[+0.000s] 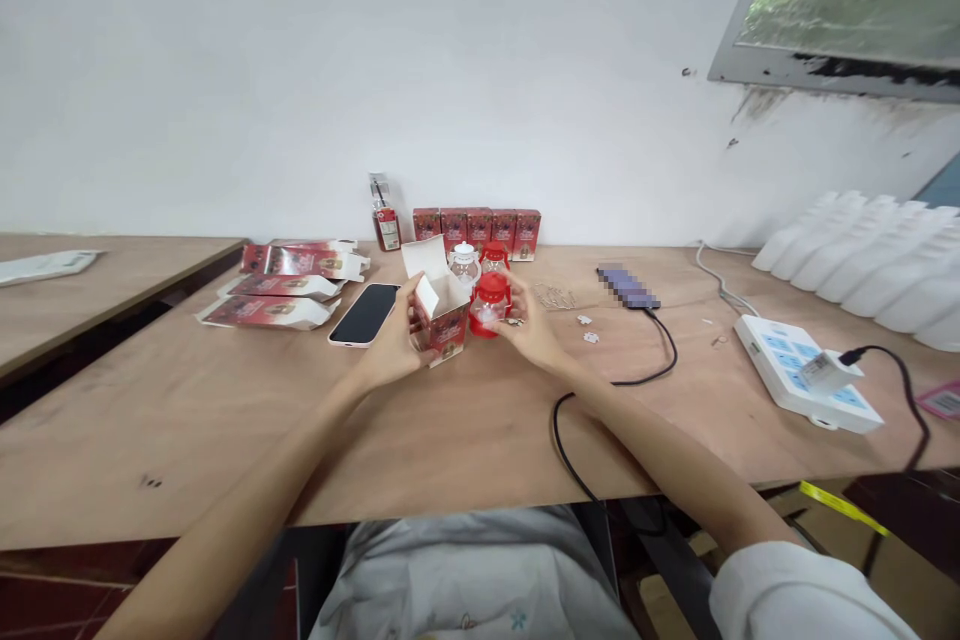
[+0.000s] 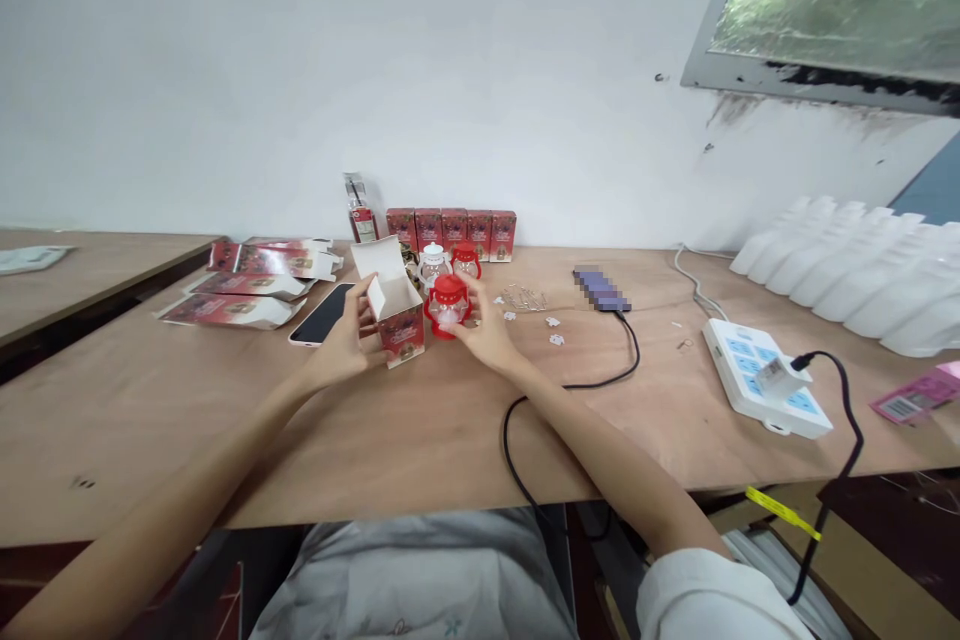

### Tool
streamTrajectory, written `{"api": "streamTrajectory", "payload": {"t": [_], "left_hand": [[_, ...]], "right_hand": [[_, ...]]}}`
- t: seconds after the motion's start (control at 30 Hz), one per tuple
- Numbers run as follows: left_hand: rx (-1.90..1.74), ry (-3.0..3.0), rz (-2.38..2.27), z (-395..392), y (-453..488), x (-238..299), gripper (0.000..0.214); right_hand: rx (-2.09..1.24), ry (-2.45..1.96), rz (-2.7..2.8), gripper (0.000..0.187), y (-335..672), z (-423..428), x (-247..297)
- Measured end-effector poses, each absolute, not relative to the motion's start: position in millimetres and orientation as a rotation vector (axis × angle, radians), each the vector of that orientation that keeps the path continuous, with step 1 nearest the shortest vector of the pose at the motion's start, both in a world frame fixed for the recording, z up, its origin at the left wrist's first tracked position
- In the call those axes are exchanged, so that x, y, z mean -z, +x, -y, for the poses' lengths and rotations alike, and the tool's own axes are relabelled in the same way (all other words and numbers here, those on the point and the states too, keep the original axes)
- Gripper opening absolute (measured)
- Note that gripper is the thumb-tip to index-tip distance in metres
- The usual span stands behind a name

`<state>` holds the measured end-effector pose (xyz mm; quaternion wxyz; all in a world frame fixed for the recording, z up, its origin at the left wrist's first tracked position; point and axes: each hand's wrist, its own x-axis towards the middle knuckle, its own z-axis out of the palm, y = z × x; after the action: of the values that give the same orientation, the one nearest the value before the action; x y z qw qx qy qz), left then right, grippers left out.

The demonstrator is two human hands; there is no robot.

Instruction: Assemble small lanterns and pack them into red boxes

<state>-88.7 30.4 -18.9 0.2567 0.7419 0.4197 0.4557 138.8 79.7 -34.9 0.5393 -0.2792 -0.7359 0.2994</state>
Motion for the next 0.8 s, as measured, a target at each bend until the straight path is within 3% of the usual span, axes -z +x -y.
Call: {"api": "streamTrajectory", "payload": {"t": [0.1, 0.37, 0.5, 0.8], "left_hand": [[-1.262, 2.042, -1.105, -32, -89, 21, 0.100], [-1.299, 2.058, -1.071, -31, -85, 23, 0.096], [-1.340, 2.064, -1.038, -31, -84, 25, 0.087], [-1.465, 1.952, -1.023, -34, -77, 38, 0.091]], "right_hand": [[-0.872, -0.601, 1.605, 0.087, 143, -77, 8], [-1.471, -0.374, 1.754, 0.056, 122, -49, -47], [-1.476, -0.327, 1.739, 0.047, 102, -53, -52], [-1.416, -0.552, 1.345, 0.036, 86, -68, -51]]}}
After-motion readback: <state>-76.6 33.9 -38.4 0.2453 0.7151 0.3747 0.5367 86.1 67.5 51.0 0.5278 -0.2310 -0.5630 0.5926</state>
